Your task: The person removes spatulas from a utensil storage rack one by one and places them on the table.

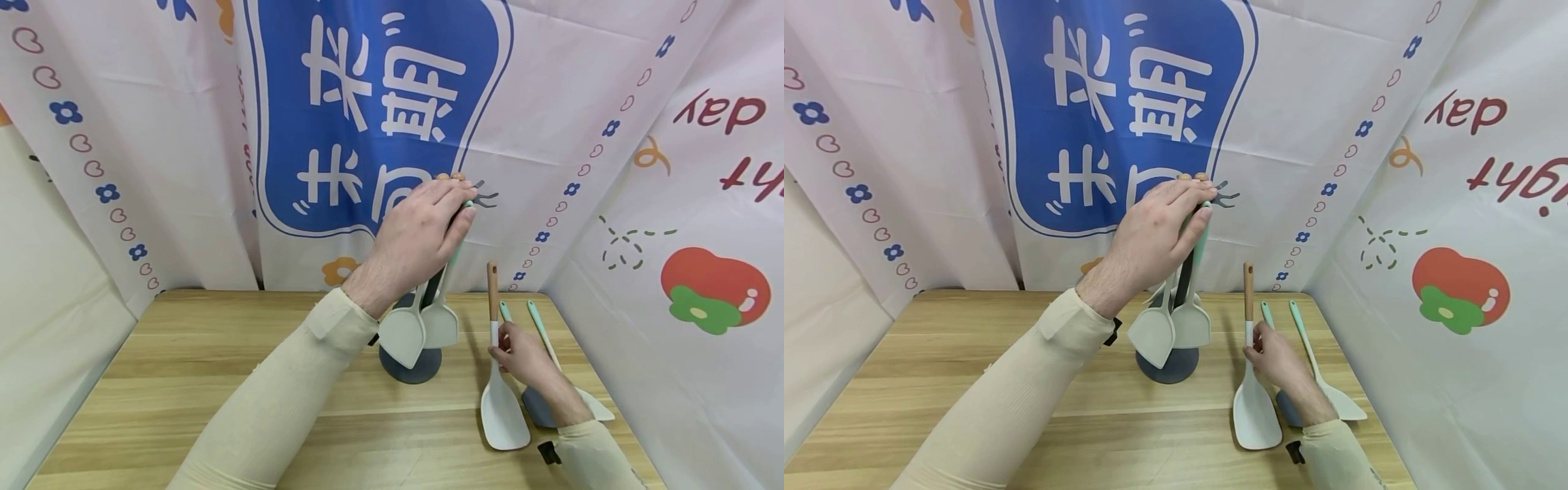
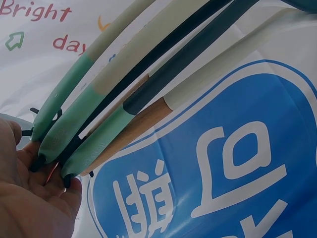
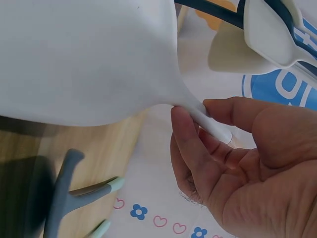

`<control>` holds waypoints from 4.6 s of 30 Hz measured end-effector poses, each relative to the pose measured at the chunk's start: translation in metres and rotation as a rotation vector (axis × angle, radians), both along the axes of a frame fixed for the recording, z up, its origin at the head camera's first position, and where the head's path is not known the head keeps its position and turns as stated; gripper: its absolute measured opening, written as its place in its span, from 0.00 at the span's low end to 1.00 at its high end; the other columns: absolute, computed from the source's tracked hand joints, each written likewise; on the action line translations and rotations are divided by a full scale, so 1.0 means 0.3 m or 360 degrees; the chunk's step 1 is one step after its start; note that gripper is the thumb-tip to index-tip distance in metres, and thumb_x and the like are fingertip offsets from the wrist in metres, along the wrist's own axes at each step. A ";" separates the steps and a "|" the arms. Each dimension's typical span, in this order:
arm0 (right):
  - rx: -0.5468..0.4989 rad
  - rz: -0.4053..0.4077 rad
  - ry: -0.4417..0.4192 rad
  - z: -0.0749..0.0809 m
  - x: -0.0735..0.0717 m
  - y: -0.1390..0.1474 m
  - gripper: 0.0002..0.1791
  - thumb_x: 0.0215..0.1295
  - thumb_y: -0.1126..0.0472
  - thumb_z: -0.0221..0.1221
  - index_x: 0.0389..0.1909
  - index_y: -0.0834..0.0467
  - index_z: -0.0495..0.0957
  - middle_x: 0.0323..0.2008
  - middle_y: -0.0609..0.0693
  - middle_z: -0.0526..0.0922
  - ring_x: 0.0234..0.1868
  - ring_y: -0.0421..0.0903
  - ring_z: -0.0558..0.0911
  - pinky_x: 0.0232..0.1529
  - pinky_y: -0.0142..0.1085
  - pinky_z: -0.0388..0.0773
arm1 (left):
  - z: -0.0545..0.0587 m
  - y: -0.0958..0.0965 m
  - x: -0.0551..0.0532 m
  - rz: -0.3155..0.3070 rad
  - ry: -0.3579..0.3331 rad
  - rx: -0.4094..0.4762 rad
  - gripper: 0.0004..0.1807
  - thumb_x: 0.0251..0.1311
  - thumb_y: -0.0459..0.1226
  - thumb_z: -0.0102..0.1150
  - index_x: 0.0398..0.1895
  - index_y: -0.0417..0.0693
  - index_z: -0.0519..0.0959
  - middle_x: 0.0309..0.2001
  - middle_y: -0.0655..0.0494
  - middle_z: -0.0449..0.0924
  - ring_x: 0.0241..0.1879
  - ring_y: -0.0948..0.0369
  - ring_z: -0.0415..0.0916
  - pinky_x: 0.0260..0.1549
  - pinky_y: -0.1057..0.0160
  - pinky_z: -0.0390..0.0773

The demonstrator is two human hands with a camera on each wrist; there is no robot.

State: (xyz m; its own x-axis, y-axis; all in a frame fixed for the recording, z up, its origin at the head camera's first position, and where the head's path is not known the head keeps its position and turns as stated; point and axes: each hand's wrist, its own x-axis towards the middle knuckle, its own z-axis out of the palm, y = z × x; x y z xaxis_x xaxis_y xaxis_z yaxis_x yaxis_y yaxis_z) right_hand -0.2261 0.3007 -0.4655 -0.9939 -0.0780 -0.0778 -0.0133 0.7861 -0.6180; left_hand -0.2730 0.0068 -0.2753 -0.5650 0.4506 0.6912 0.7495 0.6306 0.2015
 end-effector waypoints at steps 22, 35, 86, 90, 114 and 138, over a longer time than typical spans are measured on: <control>0.0087 -0.0049 -0.0117 -0.052 -0.037 0.015 0.07 0.84 0.69 0.66 0.50 0.66 0.77 0.38 0.59 0.90 0.32 0.46 0.89 0.31 0.36 0.89 | 0.004 -0.003 -0.006 -0.0016 0.0002 0.0002 0.26 0.97 0.49 0.44 0.83 0.51 0.81 0.85 0.53 0.80 0.89 0.54 0.73 0.96 0.58 0.64; 0.0118 -0.0016 -0.0129 -0.092 -0.042 0.028 0.07 0.84 0.68 0.67 0.50 0.68 0.79 0.35 0.58 0.90 0.30 0.46 0.87 0.29 0.35 0.83 | 0.003 -0.003 -0.005 -0.0008 0.0001 -0.0011 0.26 0.97 0.49 0.44 0.83 0.51 0.81 0.85 0.53 0.80 0.89 0.55 0.72 0.96 0.58 0.63; 0.0146 0.0000 0.0169 0.012 -0.034 -0.014 0.19 0.87 0.61 0.67 0.66 0.72 0.82 0.50 0.65 0.93 0.50 0.59 0.94 0.51 0.54 0.95 | 0.001 -0.001 -0.006 -0.0004 0.0020 -0.0009 0.26 0.97 0.49 0.44 0.82 0.52 0.81 0.84 0.54 0.81 0.89 0.55 0.73 0.95 0.57 0.66; 0.0113 -0.0010 0.0268 0.049 -0.027 -0.036 0.18 0.88 0.61 0.65 0.66 0.70 0.82 0.55 0.66 0.93 0.56 0.62 0.94 0.59 0.58 0.95 | 0.001 -0.002 -0.006 -0.0008 0.0021 -0.0003 0.26 0.97 0.49 0.45 0.82 0.52 0.82 0.84 0.54 0.81 0.89 0.55 0.73 0.95 0.57 0.65; -0.0608 -0.0018 0.0485 0.189 -0.006 -0.198 0.20 0.92 0.59 0.64 0.75 0.61 0.83 0.71 0.62 0.90 0.76 0.60 0.89 0.79 0.47 0.88 | -0.001 -0.003 -0.005 -0.0018 0.0013 0.0013 0.26 0.97 0.49 0.46 0.82 0.50 0.81 0.85 0.52 0.80 0.89 0.54 0.72 0.96 0.57 0.65; -0.0928 0.0162 0.0361 0.210 -0.042 -0.282 0.21 0.90 0.60 0.65 0.75 0.63 0.83 0.71 0.64 0.88 0.64 0.37 0.87 0.65 0.23 0.85 | -0.001 -0.004 -0.004 -0.0022 -0.0011 0.0004 0.26 0.97 0.49 0.45 0.83 0.51 0.81 0.86 0.52 0.80 0.90 0.54 0.72 0.96 0.56 0.64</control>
State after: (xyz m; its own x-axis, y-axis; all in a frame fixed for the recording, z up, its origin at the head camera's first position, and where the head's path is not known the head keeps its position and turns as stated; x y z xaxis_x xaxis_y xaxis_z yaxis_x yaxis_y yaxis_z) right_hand -0.2388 0.2161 -0.4025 -0.9661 -0.1389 0.2177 -0.2511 0.3087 -0.9174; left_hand -0.2744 0.0056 -0.2755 -0.5635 0.4569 0.6883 0.7568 0.6196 0.2083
